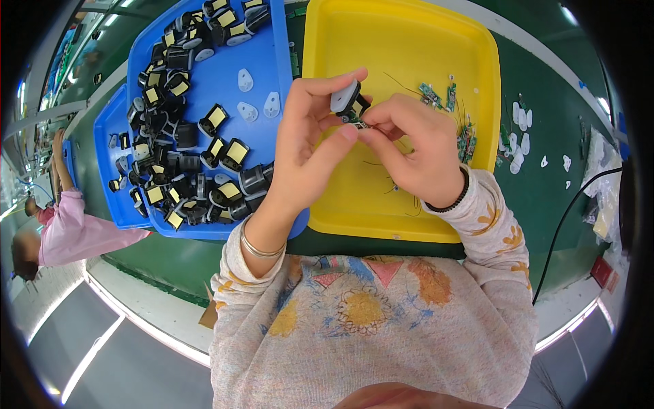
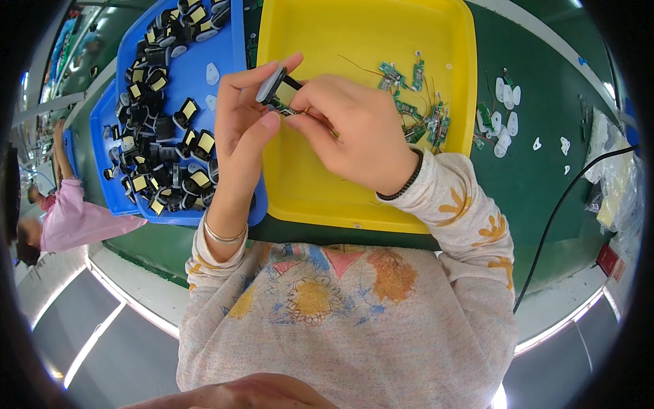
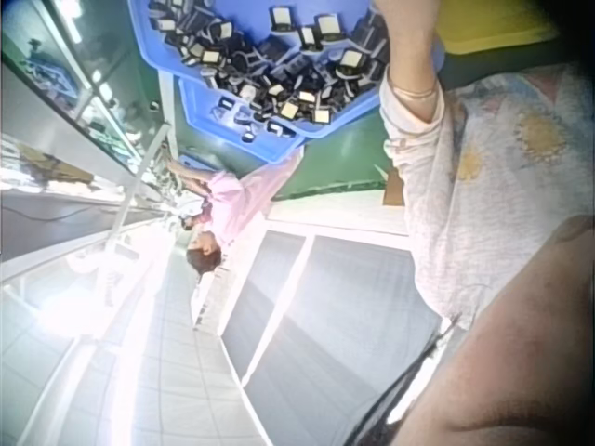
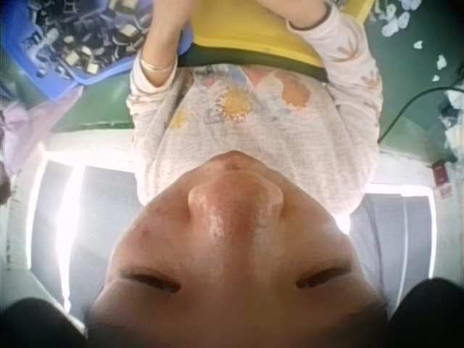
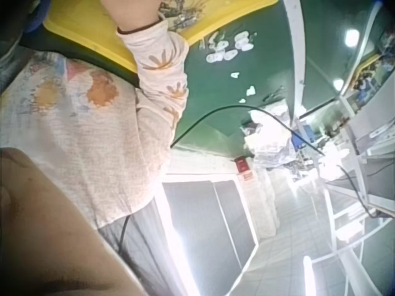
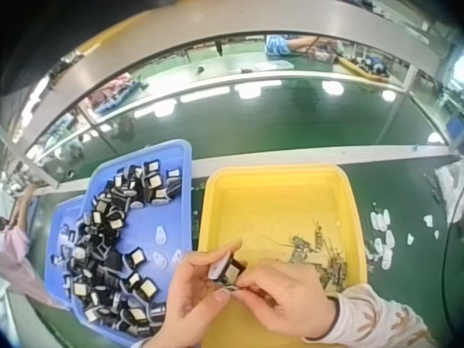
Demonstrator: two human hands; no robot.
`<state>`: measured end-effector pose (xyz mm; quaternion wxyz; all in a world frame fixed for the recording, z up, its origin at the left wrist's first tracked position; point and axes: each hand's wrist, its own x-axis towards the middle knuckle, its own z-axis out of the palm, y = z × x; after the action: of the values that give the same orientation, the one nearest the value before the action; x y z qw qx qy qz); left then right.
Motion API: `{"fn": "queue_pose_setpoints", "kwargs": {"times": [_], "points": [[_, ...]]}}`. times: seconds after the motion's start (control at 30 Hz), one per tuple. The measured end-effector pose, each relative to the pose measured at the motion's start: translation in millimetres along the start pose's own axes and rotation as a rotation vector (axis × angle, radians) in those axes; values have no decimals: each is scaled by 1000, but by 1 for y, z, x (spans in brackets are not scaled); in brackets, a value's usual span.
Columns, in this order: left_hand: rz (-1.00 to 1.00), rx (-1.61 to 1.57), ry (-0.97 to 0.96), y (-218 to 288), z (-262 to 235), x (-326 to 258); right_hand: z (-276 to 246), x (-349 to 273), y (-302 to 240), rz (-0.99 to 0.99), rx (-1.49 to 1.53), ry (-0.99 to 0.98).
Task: The person assembles small electronic devices by inserting green circuit boards into black plastic housings. They pick up a housing from a blue bin and a circuit board from a yellow tray, then fit the board into the housing. The person repeats this process continuously, handling the components one at a time.
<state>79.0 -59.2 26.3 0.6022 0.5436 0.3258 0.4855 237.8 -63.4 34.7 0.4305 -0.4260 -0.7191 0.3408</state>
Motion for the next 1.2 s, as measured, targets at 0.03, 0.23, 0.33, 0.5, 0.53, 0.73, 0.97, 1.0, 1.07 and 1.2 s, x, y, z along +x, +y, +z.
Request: {"fn": "queue_pose_setpoints", "kwargs": {"times": [0.03, 0.23, 0.33, 0.5, 0.53, 0.73, 0.97, 1.0, 1.07, 1.2], "points": [[-9, -54, -5, 0, 1, 0, 1, 0, 0, -39, -32, 14], [1, -150, -13, -1, 1, 0, 2, -2, 2, -76, -87, 19], [7, -42, 6, 0, 0, -1, 0, -1, 0, -15, -22, -4], [-9, 84, 72, 4, 1, -2, -3, 0, 2, 145, 199, -49], [-5, 96, 87, 5, 1, -2, -3, 0, 3, 166, 252, -60], [-55, 112, 147, 9, -6, -4, -5, 7, -1, 344, 539, -135], [93, 1549, 359, 32, -71, -19, -43, 92, 59, -90, -468, -64], [0, 1692, 418, 32, -81, -27, -46, 111, 62, -107, -576, -8], [-280, 1860, 498, 31, -94, -41, -48, 148, 89, -206, -775, 94], [-371, 1860, 450, 18, -106, -48, -58, 185, 155, 24, -980, 30]]}}
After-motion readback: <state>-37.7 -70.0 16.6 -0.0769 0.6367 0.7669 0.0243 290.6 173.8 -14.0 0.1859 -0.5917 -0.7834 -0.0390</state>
